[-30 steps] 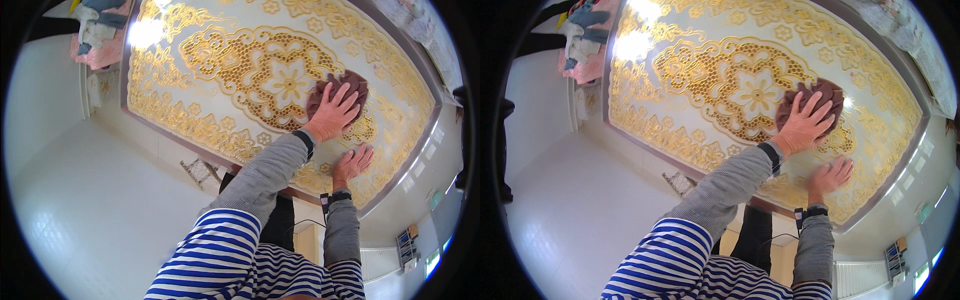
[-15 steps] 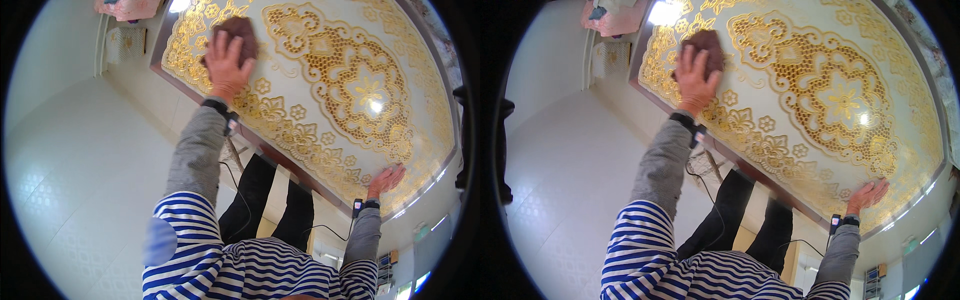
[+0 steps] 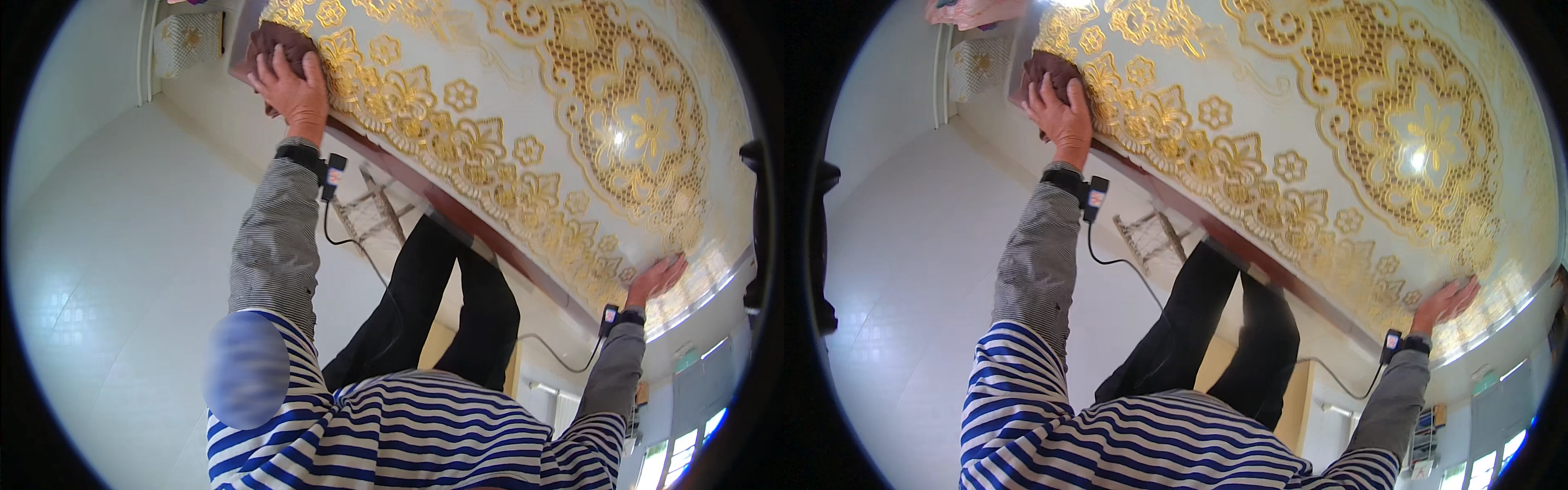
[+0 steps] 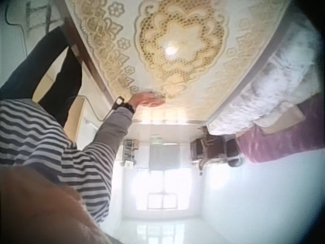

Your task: The person kneels on the floor and wipes the surface of a glass-topped table with a brown cloth. They move the cloth across the table in circular and back-and-forth motions, covering the entire surface area.

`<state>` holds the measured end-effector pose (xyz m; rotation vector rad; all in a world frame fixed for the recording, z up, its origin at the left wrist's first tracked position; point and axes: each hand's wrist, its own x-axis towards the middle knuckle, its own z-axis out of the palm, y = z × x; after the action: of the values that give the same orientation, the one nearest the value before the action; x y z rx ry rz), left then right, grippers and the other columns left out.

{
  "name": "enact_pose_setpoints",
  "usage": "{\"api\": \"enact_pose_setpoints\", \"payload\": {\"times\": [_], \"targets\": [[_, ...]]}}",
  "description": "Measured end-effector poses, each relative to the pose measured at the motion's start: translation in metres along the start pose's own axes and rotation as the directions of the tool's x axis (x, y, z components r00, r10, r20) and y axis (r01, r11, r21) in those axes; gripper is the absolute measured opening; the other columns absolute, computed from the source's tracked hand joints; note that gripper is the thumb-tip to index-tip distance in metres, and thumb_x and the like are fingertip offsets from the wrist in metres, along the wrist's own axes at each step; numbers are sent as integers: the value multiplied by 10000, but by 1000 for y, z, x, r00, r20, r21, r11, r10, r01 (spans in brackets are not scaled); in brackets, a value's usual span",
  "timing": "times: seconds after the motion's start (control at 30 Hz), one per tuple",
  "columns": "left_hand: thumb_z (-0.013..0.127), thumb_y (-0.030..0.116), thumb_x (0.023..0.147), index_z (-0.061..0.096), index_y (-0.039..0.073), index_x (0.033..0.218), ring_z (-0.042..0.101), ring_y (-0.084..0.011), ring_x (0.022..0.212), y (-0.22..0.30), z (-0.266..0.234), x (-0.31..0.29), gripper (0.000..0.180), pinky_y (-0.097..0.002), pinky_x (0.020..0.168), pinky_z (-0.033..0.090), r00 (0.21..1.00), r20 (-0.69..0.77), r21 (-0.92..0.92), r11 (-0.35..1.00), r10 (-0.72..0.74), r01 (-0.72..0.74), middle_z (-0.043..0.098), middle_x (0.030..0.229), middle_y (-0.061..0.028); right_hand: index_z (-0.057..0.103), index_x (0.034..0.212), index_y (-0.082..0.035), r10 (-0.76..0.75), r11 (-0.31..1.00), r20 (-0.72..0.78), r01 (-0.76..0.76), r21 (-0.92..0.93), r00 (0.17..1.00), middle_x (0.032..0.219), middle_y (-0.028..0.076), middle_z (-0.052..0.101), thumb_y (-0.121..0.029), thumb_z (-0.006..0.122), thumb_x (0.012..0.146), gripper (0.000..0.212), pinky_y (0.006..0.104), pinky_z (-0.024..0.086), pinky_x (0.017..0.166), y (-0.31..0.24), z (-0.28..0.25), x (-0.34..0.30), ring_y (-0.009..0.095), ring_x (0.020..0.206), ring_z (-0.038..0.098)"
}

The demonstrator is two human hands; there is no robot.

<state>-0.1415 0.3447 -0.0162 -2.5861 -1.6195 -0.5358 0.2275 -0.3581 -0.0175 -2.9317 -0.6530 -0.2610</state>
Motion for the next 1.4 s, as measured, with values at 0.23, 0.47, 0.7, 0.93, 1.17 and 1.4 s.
{"api": "enact_pose_setpoints", "payload": {"times": [0.23,0.47,0.7,0.93,1.17,1.4], "targets": [[667,450,942,539,118,1464,228,-569,1475,70,-22,-64,631,-692,1188,224,977,38,-150,968,208,-200,337,1589,-266,504,1519,-84,90,996,-3,-90,1,996,1534,236,487,-420,455,1082,554,532,308,1198,0,1,0,412,1455,401],[635,454,962,493,115,1496,211,-533,1495,69,-25,-60,648,-679,1197,207,979,95,-161,973,183,-166,321,1610,-244,510,1514,-70,54,998,-1,-54,21,999,1529,242,497,-419,465,1081,558,527,318,1192,-5,-2,2,410,1456,410],[614,461,967,456,108,1519,186,-536,1508,74,-29,-61,673,-675,1204,198,977,151,-142,981,152,-131,296,1631,-232,524,1515,-97,42,999,-53,-43,-10,998,1539,228,493,-428,469,1084,546,517,339,1187,7,6,1,405,1443,432],[591,475,976,434,111,1537,192,-542,1500,70,-27,-59,687,-681,1197,208,972,164,-113,982,170,-153,298,1628,-228,507,1538,-138,3,1000,-72,-3,6,997,1550,213,488,-437,447,1096,537,497,325,1203,30,18,-2,394,1470,403],[564,497,996,398,106,1558,188,-535,1505,72,-27,-58,704,-686,1192,200,970,194,-83,988,147,-133,270,1650,-222,559,1472,-16,380,890,113,-397,223,918,1486,180,578,-389,427,1119,530,448,342,1200,-43,-16,-30,371,1436,464],[552,470,1013,397,67,1549,220,-471,1514,68,-28,-59,689,-633,1229,163,953,201,-92,973,228,-214,281,1634,-249,674,1130,26,-98,765,585,-315,562,805,1039,189,693,-100,626,879,285,425,545,852,-351,-130,-205,366,951,658]]}}
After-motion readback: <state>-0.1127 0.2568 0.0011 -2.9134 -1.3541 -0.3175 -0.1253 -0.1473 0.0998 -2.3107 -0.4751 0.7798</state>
